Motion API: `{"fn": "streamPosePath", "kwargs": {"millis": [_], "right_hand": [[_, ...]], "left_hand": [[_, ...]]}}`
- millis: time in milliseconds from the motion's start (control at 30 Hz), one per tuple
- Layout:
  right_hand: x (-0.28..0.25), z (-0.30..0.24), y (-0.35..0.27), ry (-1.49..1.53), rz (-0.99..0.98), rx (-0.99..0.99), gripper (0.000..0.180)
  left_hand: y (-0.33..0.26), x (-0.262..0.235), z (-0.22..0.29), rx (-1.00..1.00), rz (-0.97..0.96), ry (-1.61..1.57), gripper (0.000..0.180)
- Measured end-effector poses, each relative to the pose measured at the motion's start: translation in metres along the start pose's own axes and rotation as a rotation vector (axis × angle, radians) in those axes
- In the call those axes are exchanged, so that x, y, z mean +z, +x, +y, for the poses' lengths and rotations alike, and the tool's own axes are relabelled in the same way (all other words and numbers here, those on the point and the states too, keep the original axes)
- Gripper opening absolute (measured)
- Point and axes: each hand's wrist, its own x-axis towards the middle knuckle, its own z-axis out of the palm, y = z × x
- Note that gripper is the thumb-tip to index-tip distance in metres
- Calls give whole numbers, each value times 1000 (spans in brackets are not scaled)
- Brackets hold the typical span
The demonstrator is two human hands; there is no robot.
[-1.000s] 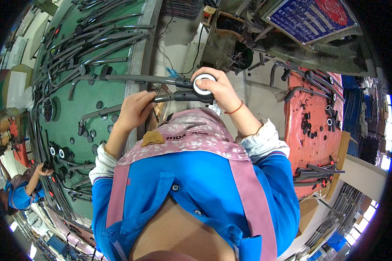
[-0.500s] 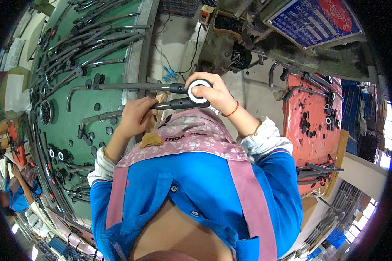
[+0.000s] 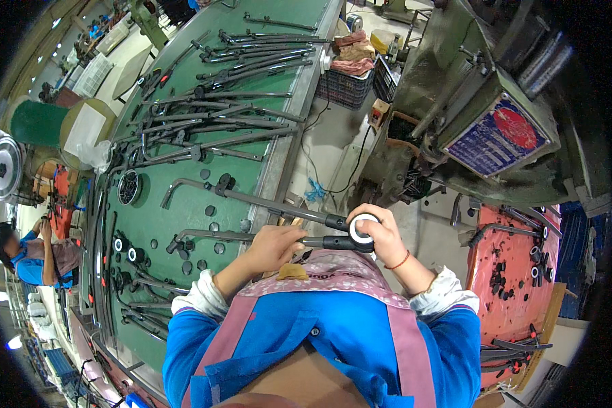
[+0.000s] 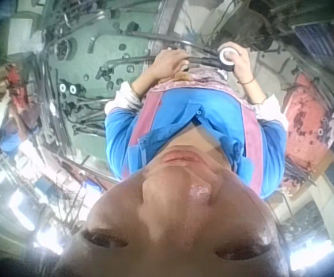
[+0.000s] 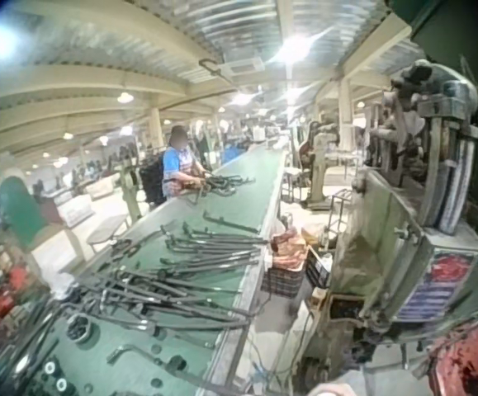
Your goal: The person repeatedly picks up long metal rods and small black circular components, inserts the components onto the rods, and places the assembled units onto a green workbench. The process is repeated continuously with multiple rods and components.
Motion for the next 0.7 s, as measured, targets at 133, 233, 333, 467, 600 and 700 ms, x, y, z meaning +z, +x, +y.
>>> {"fn": "streamPosePath", "kwargs": {"millis": [133, 233, 333, 467, 600, 700], "right_hand": [[1, -6, -7, 7, 2, 9, 27], [6, -23, -14, -30, -78, 28, 21], [11, -30, -20, -94, -160, 15, 21], [13, -16, -20, -120, -83, -78, 22], [9, -13, -29, -83, -36, -75, 25], [6, -10, -37, -76, -78, -55, 27]], "left_hand": [[0, -2, 3, 33, 11, -50, 26], [-3, -8, 4, 45, -53, -134, 30], [-7, -28, 1, -66, -309, -162, 31], [-12, -12, -1, -54, -225, -74, 21], [-9, 6, 9, -115, -230, 59, 25], [-6, 1, 13, -49, -241, 28, 29]]}}
